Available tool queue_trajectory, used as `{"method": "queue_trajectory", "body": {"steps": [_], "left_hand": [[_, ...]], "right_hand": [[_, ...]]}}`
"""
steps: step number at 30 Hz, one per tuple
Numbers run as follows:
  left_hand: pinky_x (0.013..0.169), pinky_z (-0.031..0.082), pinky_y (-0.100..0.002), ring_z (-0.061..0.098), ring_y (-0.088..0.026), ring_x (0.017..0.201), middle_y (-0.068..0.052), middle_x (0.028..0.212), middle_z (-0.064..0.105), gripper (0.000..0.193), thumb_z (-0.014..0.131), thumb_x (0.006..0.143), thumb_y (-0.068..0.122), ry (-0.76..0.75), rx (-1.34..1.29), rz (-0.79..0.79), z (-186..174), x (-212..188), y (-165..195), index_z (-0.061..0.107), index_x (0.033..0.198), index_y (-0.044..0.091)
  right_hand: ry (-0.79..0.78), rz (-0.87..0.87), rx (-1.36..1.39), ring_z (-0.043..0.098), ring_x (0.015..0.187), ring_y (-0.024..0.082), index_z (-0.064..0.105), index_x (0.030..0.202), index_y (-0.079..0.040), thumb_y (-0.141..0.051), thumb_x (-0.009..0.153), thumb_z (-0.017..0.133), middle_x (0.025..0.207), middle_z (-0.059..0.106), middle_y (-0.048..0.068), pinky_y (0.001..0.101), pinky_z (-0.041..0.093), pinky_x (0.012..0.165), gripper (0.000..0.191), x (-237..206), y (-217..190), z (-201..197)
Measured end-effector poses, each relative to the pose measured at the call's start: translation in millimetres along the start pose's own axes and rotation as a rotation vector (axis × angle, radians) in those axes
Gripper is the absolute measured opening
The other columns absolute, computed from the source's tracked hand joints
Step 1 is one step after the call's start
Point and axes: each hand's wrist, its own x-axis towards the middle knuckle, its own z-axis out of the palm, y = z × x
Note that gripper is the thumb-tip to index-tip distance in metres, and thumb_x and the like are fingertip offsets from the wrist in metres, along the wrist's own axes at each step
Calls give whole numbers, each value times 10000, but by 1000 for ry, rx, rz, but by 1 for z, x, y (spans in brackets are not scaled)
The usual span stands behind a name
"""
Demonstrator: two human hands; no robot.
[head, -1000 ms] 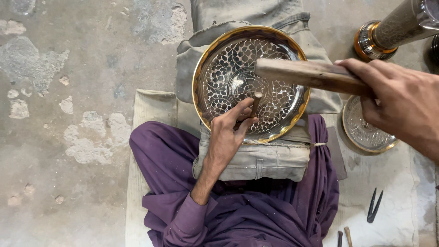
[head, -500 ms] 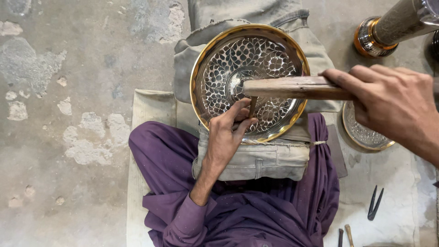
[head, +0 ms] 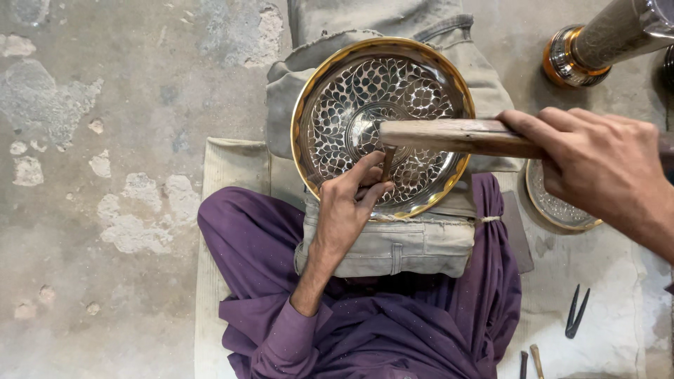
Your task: The person sits cross-legged on the floor with a decorative brass tray resting on a lap cushion. They hold a steel punch against the tray's embossed pattern with one hand and strike the punch with a wooden mallet in the other hand, repositioning the punch repeatedly to work the design across the tray surface.
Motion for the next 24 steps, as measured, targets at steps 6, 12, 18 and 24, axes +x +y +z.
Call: {"method": "queue_trajectory", "body": {"steps": [6,12,18,24], "left_hand": [[826,703,-355,796,-223,981,-118,1062,789,457,712,946,44,10,-8,23,1,0,-1,603,1372,169],[827,704,-363,803,-218,965,-109,1036,796,467,715,945,55,7,-39,19,1,-2,-2,601,1381,175],[810,700,-371,806,-218,927,-104,1009,805,447,768,914,100,26,6,6,3,0,0,628,1332,174],[822,694,-368,809,-218,920,-109,1003,804,443,752,915,75,21,7,14,1,1,2,627,1336,129]], "right_hand": [[73,58,125,722,767,197,575,1471,-161,-126,841,680,988,724,54,331,610,670,640,3,0,-29],[85,75,324,731,819,233,545,1482,-147,-131,838,700,987,721,99,358,610,720,663,7,3,-25],[-61,94,187,755,746,196,564,1490,-179,-189,918,683,1099,745,110,328,636,691,585,5,13,6],[69,1,289,711,727,199,568,1477,-162,-176,896,678,921,707,76,364,625,666,591,3,13,16]]}}
